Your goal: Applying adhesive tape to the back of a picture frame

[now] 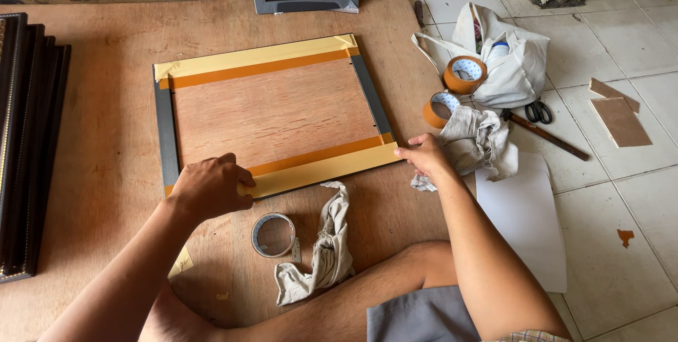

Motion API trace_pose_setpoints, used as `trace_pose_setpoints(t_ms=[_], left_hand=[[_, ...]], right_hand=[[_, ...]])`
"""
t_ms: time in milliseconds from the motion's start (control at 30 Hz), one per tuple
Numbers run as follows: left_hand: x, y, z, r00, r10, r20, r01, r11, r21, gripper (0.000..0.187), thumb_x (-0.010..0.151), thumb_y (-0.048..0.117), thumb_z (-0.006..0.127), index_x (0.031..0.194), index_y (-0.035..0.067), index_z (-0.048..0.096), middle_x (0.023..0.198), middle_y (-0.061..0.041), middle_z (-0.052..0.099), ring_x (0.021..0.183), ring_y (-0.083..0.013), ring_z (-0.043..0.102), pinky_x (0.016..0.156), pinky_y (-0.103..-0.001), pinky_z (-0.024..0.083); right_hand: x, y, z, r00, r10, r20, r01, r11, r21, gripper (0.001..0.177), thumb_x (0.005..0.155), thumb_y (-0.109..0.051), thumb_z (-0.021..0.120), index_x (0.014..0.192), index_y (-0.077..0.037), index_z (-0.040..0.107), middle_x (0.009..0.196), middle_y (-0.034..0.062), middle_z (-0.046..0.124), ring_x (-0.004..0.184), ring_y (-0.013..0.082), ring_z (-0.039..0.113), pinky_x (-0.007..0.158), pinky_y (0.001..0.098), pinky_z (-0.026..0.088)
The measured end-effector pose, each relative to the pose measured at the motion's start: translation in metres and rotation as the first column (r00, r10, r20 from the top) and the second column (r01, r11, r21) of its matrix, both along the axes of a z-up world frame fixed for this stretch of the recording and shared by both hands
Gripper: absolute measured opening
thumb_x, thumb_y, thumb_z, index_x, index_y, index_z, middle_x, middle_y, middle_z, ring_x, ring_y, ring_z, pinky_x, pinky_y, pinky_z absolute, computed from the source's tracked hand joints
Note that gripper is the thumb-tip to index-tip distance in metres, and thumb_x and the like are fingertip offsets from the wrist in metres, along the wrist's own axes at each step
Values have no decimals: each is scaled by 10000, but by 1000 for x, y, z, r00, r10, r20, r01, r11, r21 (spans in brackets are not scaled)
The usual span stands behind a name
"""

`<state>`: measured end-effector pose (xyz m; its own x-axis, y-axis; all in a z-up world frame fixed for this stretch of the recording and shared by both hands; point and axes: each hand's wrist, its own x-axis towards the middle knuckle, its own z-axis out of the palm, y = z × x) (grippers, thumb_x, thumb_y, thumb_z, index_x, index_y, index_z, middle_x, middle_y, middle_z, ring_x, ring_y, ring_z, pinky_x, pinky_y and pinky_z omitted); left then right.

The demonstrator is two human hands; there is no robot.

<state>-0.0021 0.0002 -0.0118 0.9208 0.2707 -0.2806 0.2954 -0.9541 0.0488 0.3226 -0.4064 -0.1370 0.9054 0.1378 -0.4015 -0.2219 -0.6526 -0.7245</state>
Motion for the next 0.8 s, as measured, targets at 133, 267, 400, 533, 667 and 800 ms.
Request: trace_pose_setpoints(t_ms=[133, 267, 400, 533, 667, 800], left_hand=[[-1, 0, -2, 1000, 4, 14, -4, 1000, -1, 256, 761, 640, 811, 954, 490, 887, 1051, 71, 754, 1049, -213, 811, 962, -423, 686], [-1, 1, -2, 1000, 0, 23, 0, 1000, -4, 231, 762, 623, 819, 925, 476, 889, 1048, 65, 758, 1042, -213, 809, 957, -413, 685], [-1, 1, -3, 999, -21, 31, 20, 1000, 5, 230, 758, 634, 831, 905, 464, 885, 1053, 70, 767, 1039, -205, 814, 946, -406, 687], [-1, 0, -3, 999, -16, 45, 16, 1000, 6, 231, 754, 632, 837, 894, 455, 885, 1039, 64, 765, 1027, -211, 814, 933, -406, 688], [-1, 1, -5, 999, -21, 27, 21, 1000, 1, 253, 761, 637, 833, 904, 436, 883, 1054, 55, 762, 1041, -217, 808, 938, -417, 690], [0, 4, -8, 999, -21, 32, 21, 1000, -4, 262, 756, 647, 837, 896, 430, 882, 1043, 53, 760, 1031, -223, 808, 925, -424, 691]], right_hand=[[-8, -6, 20, 996, 44, -72, -42, 999, 31, 669, 898, -226, 894, 1490, -125, 600, 1306, 61, 799, 963, 125, 760, 678, 298, 619], [-4, -6, 13, 994, 45, -101, -44, 999, 13, 445, 926, -233, 868, 1342, -185, 718, 1210, -20, 819, 857, 77, 738, 630, 248, 612], [-1, 5, 7, 999, 40, 7, -39, 994, -98, 355, 952, -477, 824, 1183, -208, 835, 1017, 11, 828, 777, 107, 718, 553, 285, 605], [-4, 14, 17, 996, 28, 86, -12, 984, -180, 415, 951, -574, 798, 1054, -178, 869, 897, 44, 835, 734, 174, 756, 510, 358, 635], [3, 5, 4, 996, 70, 58, -63, 991, -119, 360, 970, -459, 798, 1169, -168, 868, 979, 58, 840, 776, 152, 751, 567, 343, 660], [-6, -2, 21, 989, 140, -48, -142, 989, -38, 381, 954, -186, 791, 1334, -194, 818, 1199, -13, 838, 906, 83, 736, 722, 280, 664]])
